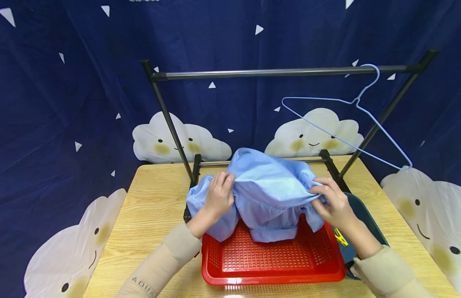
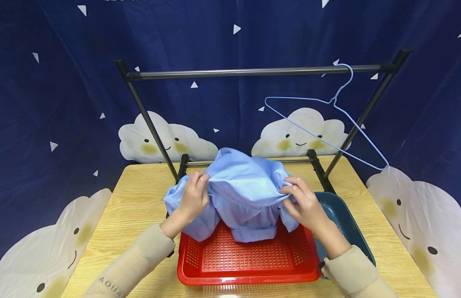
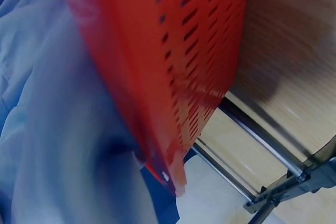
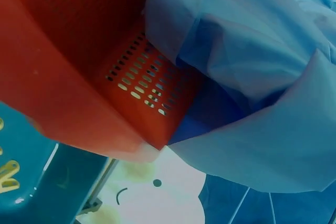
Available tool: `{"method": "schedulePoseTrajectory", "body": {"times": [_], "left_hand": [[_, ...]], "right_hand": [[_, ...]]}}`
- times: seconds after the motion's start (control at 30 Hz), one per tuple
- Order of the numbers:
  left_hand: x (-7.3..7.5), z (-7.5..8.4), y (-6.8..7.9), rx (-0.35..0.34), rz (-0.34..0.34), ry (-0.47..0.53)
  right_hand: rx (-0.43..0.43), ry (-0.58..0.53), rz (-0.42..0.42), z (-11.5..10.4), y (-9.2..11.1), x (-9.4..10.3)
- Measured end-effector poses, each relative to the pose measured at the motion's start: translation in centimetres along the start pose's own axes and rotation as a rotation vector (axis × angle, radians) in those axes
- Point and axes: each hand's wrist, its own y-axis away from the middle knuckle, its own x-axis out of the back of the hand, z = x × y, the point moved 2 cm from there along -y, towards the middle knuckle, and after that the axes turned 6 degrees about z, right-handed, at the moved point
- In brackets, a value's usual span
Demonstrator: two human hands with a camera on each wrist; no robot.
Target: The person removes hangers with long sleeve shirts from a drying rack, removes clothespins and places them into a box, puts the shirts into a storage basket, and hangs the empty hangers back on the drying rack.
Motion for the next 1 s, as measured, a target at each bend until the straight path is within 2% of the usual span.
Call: {"method": "schedulePoseTrajectory", "body": {"times": [0.2,0.33,0.47,0.57,0.7,0.9,1.0], "left_hand": [[0.1,1.0,0.9,-0.047,-0.067,0.039],[0.0,1.6,1.6,-0.106,-0.152,0.077],[-0.3,2.1,2.2,-0.154,-0.251,0.123],[-0.5,2.4,2.7,-0.169,-0.329,0.141],[-0.7,2.7,3.3,-0.153,-0.471,0.148],[-1.2,3.0,4.4,-0.040,-0.756,0.115],[-1.7,3.0,5.2,-0.014,-0.861,0.077]], "right_hand": [[-0.010,-0.070,-0.093,-0.3,1.1,-0.1],[-0.042,-0.100,-0.193,0.0,2.3,-0.5],[-0.101,-0.143,-0.313,0.2,3.4,-1.1],[-0.177,-0.159,-0.412,0.4,4.1,-1.5],[-0.279,-0.126,-0.535,0.5,5.1,-2.0],[-0.370,-0.002,-0.679,1.0,7.1,-2.4],[-0.401,0.051,-0.742,1.3,8.2,-2.6]]}}
